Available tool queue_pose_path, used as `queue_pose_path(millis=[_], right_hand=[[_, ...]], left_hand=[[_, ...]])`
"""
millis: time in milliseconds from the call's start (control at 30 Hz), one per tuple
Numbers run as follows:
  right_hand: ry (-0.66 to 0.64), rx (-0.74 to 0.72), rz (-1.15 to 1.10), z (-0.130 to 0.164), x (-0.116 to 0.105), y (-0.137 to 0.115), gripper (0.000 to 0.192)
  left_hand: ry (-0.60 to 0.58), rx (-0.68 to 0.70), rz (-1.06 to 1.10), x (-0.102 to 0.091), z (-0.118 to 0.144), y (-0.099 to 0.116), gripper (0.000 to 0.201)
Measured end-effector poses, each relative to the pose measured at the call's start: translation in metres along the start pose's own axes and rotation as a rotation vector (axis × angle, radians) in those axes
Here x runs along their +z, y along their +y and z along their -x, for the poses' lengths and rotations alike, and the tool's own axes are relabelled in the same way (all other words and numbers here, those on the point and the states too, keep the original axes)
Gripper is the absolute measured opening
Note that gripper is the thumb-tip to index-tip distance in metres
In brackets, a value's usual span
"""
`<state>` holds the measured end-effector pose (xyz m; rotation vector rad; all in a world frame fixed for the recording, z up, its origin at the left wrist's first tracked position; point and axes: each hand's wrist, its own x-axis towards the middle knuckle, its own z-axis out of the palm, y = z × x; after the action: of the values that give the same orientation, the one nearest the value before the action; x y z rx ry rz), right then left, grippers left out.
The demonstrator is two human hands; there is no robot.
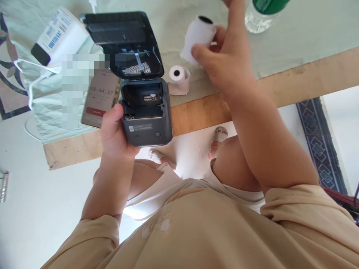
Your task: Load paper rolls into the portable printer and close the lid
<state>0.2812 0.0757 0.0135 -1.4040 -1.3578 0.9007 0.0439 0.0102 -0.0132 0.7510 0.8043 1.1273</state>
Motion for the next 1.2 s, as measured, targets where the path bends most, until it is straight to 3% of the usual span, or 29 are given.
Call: queue_pose_path(millis=[100, 167, 367, 500, 567, 633, 733, 800, 933, 1033, 1200], right_hand=[[0.149, 0.359, -0.5, -0.002, 0.003, -0.013, 0.032], [0.182, 0.471, -0.607, -0.004, 0.005, -0.017, 0.018], [0.244, 0.422, -0.685, -0.007, 0.008, -0.011, 0.03], [0.248, 0.428, -0.762, -0.006, 0.007, -0.012, 0.012], [0.255, 0.315, -0.75, -0.004, 0.006, -0.015, 0.013], [0.209, 0.059, -0.678, -0.001, 0.006, -0.019, 0.017], [0.154, -0.41, -0.537, 0.007, 0.012, -0.021, 0.053], [0.096, -0.565, -0.376, 0.017, 0.018, -0.022, 0.055], [-0.156, -0.667, 0.165, 0.043, 0.029, -0.024, 0.018], [-0.17, -0.725, 0.335, 0.052, 0.036, -0.025, 0.028], [-0.193, -0.726, 0.433, 0.05, 0.042, -0.021, 0.027]], left_hand=[[0.001, -0.015, -0.004, 0.0, 0.0, -0.001, 0.034], [0.009, -0.009, -0.002, 0.0, 0.0, -0.001, 0.033], [0.026, -0.03, -0.023, 0.0, 0.0, -0.002, 0.034], [0.021, -0.045, -0.007, 0.0, 0.0, -0.001, 0.032], [0.02, -0.051, 0.006, 0.001, 0.0, -0.001, 0.029], [0.032, -0.054, 0.024, 0.001, 0.001, -0.002, 0.026], [0.052, -0.044, 0.049, 0.0, 0.001, -0.003, 0.027], [0.059, -0.043, 0.029, 0.0, 0.001, -0.003, 0.033], [0.031, -0.045, -0.039, 0.0, 0.002, -0.002, 0.044], [0.005, -0.041, -0.067, 0.003, 0.003, -0.001, 0.044], [-0.026, -0.011, -0.048, 0.003, 0.005, 0.0, 0.038]])
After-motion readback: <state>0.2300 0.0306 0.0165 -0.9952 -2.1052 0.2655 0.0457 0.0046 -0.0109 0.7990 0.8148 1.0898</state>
